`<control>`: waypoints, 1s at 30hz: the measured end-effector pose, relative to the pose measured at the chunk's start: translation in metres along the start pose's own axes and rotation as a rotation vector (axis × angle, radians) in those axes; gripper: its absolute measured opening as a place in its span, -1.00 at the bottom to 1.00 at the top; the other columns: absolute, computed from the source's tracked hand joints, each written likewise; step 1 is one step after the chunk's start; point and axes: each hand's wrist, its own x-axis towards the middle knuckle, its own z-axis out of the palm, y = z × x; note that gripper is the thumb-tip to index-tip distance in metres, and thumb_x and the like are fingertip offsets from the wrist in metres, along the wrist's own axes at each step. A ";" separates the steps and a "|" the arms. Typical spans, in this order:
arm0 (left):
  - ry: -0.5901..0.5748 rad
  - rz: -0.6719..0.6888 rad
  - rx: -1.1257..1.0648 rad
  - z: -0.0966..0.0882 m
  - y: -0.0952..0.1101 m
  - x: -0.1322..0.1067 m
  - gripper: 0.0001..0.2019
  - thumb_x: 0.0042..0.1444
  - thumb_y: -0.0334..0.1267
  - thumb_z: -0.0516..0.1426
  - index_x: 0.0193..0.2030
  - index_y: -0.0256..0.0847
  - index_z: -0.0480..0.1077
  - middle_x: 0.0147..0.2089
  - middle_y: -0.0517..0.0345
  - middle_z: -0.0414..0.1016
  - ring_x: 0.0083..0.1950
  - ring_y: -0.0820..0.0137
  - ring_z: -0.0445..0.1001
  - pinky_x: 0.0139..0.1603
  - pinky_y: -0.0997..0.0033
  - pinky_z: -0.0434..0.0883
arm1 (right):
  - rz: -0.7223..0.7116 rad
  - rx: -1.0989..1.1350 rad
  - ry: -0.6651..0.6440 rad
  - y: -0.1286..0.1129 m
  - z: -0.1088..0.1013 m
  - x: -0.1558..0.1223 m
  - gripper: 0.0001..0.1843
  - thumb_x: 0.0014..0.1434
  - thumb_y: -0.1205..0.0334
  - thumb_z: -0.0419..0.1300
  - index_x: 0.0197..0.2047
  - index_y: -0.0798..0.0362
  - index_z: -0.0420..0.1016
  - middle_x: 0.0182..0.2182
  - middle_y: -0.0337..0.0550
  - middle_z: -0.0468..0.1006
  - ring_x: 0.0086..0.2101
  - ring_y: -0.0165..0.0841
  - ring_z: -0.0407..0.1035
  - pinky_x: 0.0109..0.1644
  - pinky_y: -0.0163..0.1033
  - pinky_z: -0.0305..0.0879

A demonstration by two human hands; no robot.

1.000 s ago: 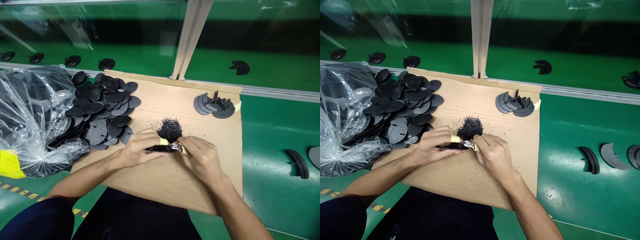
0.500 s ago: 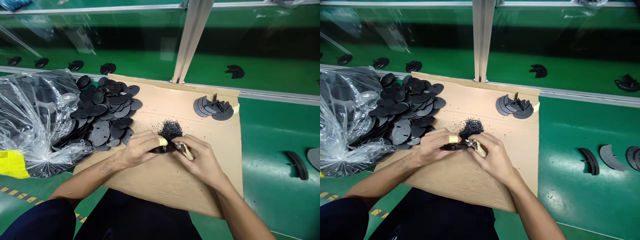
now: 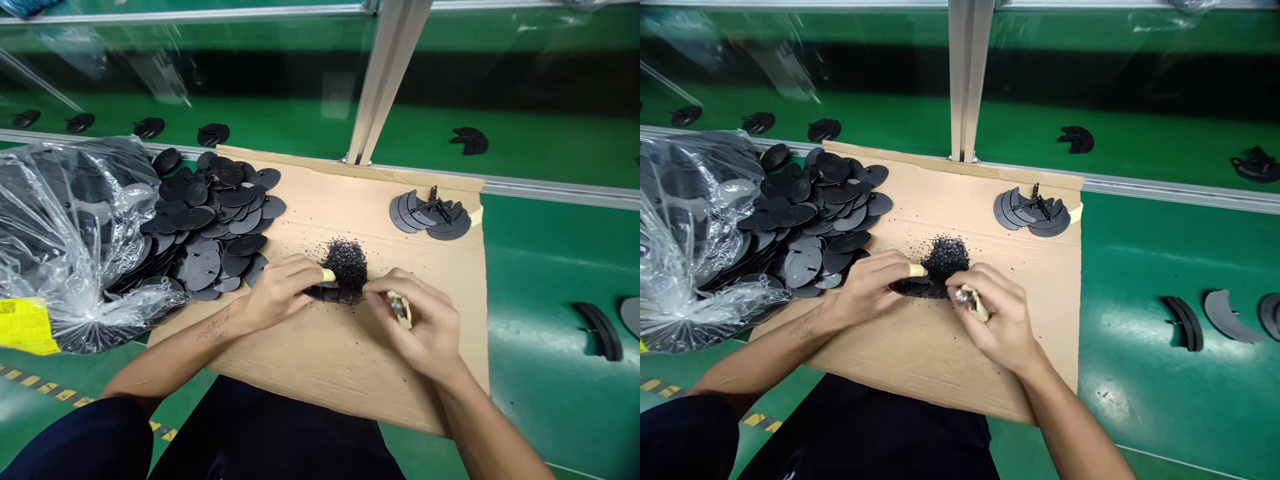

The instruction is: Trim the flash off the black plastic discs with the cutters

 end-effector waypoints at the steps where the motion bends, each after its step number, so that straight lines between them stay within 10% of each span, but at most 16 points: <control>1: 0.025 -0.020 -0.090 0.000 0.001 0.000 -0.89 0.31 -0.39 0.17 -0.06 -0.28 0.50 -0.22 0.01 0.62 -0.19 0.38 0.59 -0.19 0.41 0.55 | 0.021 -0.032 0.018 0.002 -0.001 0.001 -0.83 0.25 0.44 0.23 -0.13 0.01 0.52 -0.38 -0.19 0.57 -0.42 -0.36 0.42 -0.36 -0.22 0.30; 10: 0.123 -0.117 -0.501 0.011 0.015 -0.001 -0.85 0.25 -0.24 0.28 -0.15 -0.29 0.53 -0.31 0.02 0.61 -0.33 0.43 0.57 -0.32 0.50 0.49 | -0.069 -0.288 -0.198 0.008 0.007 -0.006 -0.82 0.31 0.36 0.12 -0.10 0.07 0.53 -0.37 -0.10 0.57 -0.39 -0.30 0.39 -0.31 -0.17 0.24; 30: 0.106 0.044 -0.365 0.009 0.006 0.002 -0.90 0.30 -0.42 0.19 -0.09 -0.31 0.53 -0.24 -0.03 0.60 -0.25 0.42 0.57 -0.25 0.44 0.53 | -0.189 -0.565 -0.108 0.006 0.007 -0.007 -0.86 0.32 0.40 0.15 -0.17 0.09 0.56 -0.48 -0.16 0.53 -0.45 -0.34 0.32 -0.38 -0.19 0.16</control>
